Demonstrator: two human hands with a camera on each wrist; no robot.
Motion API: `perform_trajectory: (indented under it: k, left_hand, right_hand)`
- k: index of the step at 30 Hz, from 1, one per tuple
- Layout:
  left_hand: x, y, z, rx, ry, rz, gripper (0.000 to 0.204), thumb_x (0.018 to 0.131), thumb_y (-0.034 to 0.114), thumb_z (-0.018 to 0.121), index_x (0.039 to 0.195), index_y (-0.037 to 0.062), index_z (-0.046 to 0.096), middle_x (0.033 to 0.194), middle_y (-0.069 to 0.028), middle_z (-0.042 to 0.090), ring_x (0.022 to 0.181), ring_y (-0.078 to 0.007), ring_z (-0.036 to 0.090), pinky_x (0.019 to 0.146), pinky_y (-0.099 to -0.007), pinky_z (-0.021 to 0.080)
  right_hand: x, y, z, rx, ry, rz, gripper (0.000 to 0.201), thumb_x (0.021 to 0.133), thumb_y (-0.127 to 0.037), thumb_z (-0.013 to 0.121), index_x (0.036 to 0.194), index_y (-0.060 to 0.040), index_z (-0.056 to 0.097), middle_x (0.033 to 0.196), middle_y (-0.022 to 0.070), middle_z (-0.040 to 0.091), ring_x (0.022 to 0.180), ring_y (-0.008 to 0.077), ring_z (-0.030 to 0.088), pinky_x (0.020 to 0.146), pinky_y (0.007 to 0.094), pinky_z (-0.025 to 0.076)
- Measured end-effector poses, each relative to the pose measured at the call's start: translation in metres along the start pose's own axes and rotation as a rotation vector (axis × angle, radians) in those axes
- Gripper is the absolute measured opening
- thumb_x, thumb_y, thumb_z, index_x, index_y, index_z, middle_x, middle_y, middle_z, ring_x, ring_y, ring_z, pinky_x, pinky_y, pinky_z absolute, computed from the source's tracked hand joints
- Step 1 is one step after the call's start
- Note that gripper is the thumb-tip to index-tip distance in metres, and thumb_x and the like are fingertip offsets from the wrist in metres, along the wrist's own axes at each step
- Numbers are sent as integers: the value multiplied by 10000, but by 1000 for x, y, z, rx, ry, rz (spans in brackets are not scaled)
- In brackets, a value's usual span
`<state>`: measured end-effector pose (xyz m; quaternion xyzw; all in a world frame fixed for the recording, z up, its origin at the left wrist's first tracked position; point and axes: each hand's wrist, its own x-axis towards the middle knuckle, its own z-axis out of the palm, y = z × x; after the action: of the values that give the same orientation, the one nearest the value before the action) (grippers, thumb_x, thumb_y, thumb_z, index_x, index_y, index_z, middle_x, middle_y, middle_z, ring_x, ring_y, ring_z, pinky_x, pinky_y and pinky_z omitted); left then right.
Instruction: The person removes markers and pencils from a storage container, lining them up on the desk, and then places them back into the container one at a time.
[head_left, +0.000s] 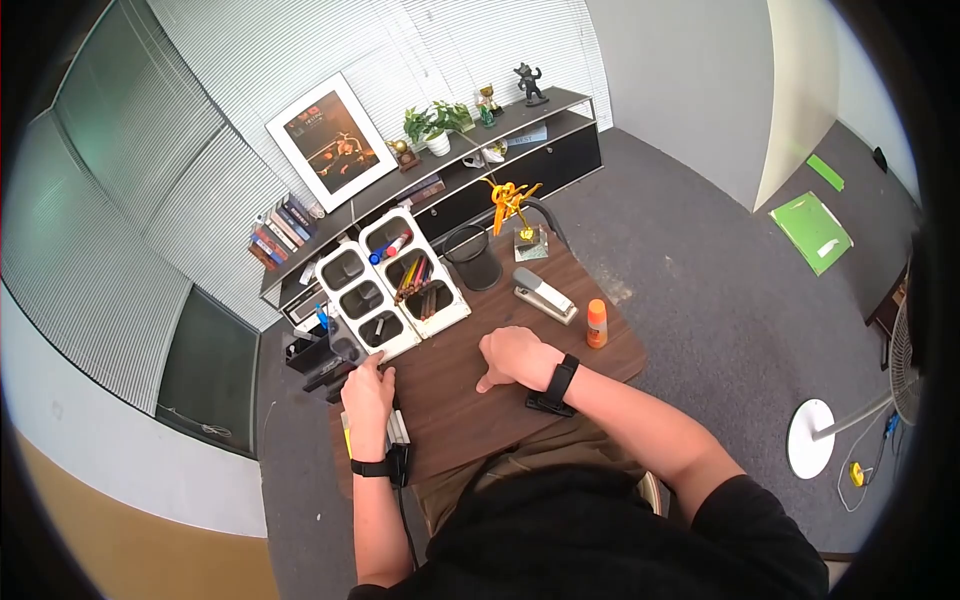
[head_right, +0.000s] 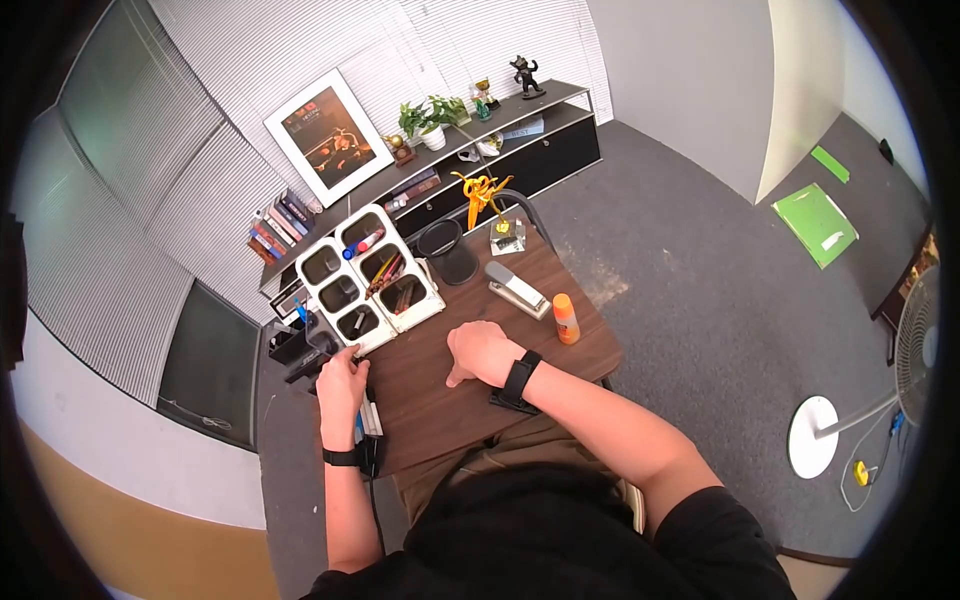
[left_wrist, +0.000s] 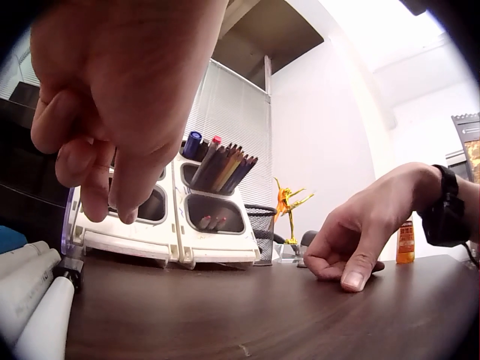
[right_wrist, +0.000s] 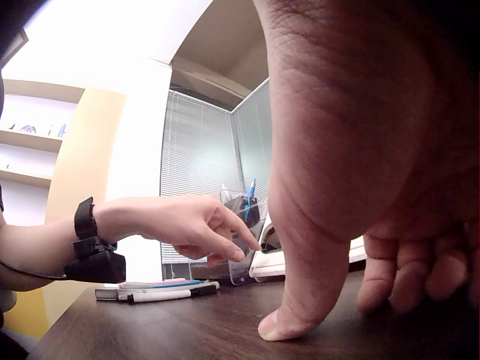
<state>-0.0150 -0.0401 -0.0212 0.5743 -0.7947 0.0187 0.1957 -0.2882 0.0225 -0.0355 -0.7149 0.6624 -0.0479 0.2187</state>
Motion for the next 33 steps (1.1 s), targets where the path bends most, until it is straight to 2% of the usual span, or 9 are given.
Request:
perform_trajectory:
  k: [8,10,19,22,24,25,27,29,33]
  left_hand:
    - [0,-7,-5,20,-66,-4,536,963,210,794,1458,32,692,973,-208,805,992,-402,772,889,-503,610]
    - [2,-11,1,26,-74,-4,564,964,216,794,1481,27,671,988,-218,805,1002,-411,770,898,-506,611]
    - [2,-7,4,13,-73,-25,607,969,259,796,1504,19,638,1014,-266,797,1025,-439,770,911,-524,612]
    - [-2,-6,1,30,-4,-10,511,964,260,804,1412,33,707,989,-251,800,999,-431,776,898,-517,615]
    - [-8,-4,-7,38,-88,-26,341,940,250,823,1207,38,801,968,-225,808,979,-412,785,883,-505,618]
    - [-10,-6,-7,38,-89,-31,341,940,250,823,1207,38,801,968,-225,808,979,-412,785,883,-505,618]
    - [-15,-10,-8,34,-109,-38,221,912,237,840,1014,41,835,966,-201,815,976,-394,792,876,-488,622]
    - [-18,-24,5,47,-93,-23,215,900,238,847,987,42,837,968,-200,815,978,-390,793,876,-483,624]
    - [-19,-16,4,63,-111,-24,214,876,254,862,964,59,845,959,-200,814,971,-388,796,882,-474,628]
  right_hand:
    - [-1,1,0,-16,22,-18,649,814,-555,933,1173,-25,827,1123,185,833,1091,371,801,948,452,637]
    - [-4,3,1,12,47,-58,673,831,-575,906,1130,21,813,1080,238,814,1089,418,783,959,479,619]
    - [1,1,1,2,6,-16,669,820,-555,929,1204,-18,817,1130,183,833,1104,369,799,961,448,633]
    - [-1,0,-1,-6,12,-14,675,814,-560,932,1197,-15,818,1132,187,832,1105,372,799,966,450,634]
    - [-1,0,-1,-11,9,-7,681,811,-563,932,1197,-14,819,1136,189,832,1106,374,798,969,452,634]
    - [0,-1,0,-15,6,1,687,809,-567,933,1198,-13,821,1139,191,831,1107,376,798,972,455,634]
    - [1,-2,0,-14,-2,4,692,807,-571,933,1201,-13,822,1144,191,831,1111,378,797,975,458,634]
    - [1,-2,0,-15,-5,11,697,806,-574,934,1205,-13,823,1150,191,831,1115,380,796,979,461,634]
    - [3,0,0,-7,-8,7,698,809,-575,934,1210,-14,825,1165,188,830,1132,376,793,984,463,634]
